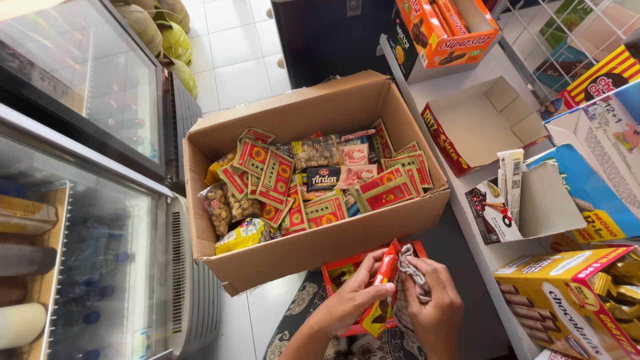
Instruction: The person wipes various snack packages, including chocolate bars and biscuits, with a cloth. They pick up each item from a large cardboard box, wipe it, and place it into a smaller red box on the counter.
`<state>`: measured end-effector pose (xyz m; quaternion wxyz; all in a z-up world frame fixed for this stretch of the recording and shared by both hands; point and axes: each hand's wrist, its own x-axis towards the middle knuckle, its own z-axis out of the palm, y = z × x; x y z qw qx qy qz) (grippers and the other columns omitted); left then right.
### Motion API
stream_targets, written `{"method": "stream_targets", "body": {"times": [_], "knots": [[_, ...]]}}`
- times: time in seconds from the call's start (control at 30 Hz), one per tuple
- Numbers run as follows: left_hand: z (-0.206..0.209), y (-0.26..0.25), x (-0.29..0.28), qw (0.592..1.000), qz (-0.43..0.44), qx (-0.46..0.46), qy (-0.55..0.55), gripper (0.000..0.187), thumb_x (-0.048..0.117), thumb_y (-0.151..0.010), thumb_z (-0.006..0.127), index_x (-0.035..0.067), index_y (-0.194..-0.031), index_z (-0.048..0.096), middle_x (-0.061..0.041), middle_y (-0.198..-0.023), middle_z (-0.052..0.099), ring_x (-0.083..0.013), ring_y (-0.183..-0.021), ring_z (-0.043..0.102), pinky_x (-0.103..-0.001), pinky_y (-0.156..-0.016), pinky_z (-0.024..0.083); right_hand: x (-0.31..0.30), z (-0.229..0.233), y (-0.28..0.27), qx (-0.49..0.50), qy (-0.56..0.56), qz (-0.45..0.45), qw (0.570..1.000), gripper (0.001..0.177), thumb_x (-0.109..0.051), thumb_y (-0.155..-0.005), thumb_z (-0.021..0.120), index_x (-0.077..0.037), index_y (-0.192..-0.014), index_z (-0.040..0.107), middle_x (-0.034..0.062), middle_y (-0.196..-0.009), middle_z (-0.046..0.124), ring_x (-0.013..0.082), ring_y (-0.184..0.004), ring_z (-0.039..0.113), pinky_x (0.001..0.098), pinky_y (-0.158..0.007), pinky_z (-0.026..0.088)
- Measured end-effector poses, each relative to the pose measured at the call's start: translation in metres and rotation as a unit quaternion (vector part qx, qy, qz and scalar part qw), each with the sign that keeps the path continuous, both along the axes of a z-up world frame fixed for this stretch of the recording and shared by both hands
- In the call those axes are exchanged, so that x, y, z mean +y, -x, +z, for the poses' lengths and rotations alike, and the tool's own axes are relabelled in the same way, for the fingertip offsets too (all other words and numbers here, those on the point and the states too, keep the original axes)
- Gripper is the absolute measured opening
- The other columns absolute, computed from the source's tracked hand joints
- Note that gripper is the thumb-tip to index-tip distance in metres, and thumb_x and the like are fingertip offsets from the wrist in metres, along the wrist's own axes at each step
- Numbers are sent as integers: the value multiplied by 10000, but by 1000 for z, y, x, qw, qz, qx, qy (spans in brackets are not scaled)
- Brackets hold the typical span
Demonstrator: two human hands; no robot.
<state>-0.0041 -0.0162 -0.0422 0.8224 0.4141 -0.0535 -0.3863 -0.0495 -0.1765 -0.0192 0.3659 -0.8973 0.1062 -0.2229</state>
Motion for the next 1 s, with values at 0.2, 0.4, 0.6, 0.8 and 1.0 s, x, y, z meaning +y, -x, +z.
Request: {"method": "stream_targets", "body": {"times": [0.2,0.4,0.6,0.8,1.0], "knots": [[-24,-14,8,960,145,-162,-178,412,58,-985,577,7,-1373,452,-150,-1250,654,-173,-1085,658,-335,-917,567,-30,-14,7,15,-39,-39,998,299,-118,-838,782,-68,-1127,725,110,-1068,730,256,-970,733,351,-838,554],[-35,-3,-13,918,194,-193,-288,283,72,-966,618,19,-1195,460,-142,-1037,715,-165,-908,692,-300,-784,579,-42,-14,11,3,-37,-62,997,280,-121,-858,788,-71,-1127,734,101,-1059,735,242,-972,726,341,-862,546],[-76,10,-29,878,191,-264,-351,198,133,-1086,612,33,-1154,456,-171,-974,656,-262,-886,680,-380,-804,560,-59,-18,19,-38,-66,-76,994,274,-96,-897,776,-50,-1163,726,91,-1109,745,192,-1003,723,307,-927,546],[-36,-11,11,723,98,-414,-545,310,45,-866,703,78,-1168,642,-172,-1045,683,-398,-903,682,-474,-767,565,-56,-20,17,-27,-68,-77,994,274,-82,-899,779,-45,-1166,727,91,-1094,746,185,-995,717,306,-916,544],[-52,-23,34,731,119,-456,-493,287,-48,-800,645,78,-1032,759,-145,-998,719,-355,-924,712,-453,-818,573,-50,-18,14,-17,-68,-63,996,286,-94,-875,786,-51,-1152,733,90,-1091,744,185,-999,723,305,-892,548]]}}
